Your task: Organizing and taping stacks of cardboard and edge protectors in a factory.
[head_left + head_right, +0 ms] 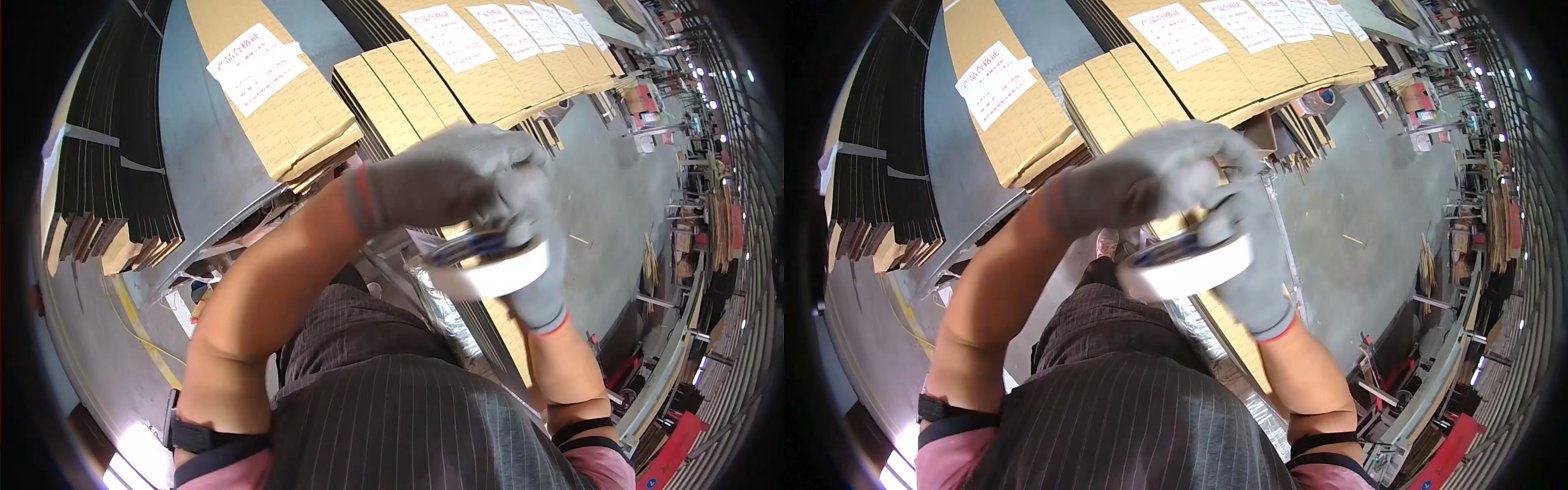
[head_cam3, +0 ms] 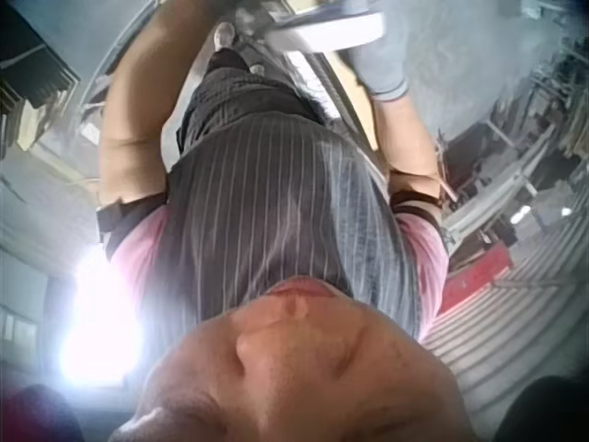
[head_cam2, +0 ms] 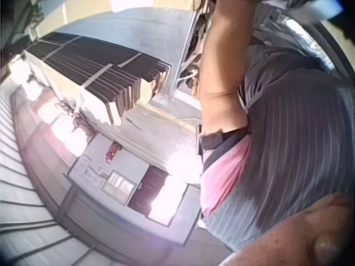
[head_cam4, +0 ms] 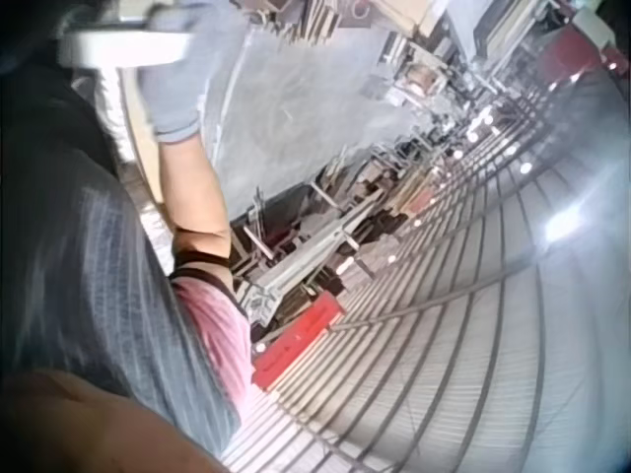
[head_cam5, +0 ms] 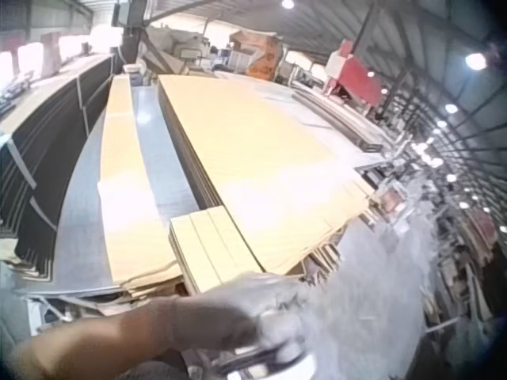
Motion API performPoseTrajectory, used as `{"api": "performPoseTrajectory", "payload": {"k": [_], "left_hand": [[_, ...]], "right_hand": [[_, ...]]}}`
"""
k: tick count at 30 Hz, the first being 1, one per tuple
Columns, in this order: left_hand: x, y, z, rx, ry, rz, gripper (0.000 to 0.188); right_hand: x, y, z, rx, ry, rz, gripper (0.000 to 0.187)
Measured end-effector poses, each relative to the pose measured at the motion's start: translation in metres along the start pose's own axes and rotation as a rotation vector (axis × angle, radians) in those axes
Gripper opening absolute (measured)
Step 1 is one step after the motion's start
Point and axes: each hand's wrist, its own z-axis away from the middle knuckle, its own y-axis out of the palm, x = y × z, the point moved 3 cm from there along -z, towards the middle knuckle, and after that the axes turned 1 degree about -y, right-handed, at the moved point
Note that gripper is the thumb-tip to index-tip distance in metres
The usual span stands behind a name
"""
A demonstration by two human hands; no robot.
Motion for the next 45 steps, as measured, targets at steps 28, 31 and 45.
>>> {"api": "performPoseTrajectory", "payload": {"k": [28,31,45], "left_hand": [[0.014,0.038,-0.024,0.687,0.296,-0.492,0.046],[-0.01,0.07,-0.052,1.027,0.086,-0.607,0.056],[-0.189,0.104,0.148,0.993,-0.097,-0.835,0.096]], "right_hand": [[0.057,-0.1,-0.057,0.113,0.201,0.174,0.045],[0.088,-0.085,0.085,0.207,0.389,-0.463,0.04],[0.101,-0.075,0.458,-1.397,-0.156,-1.509,0.073]]}}
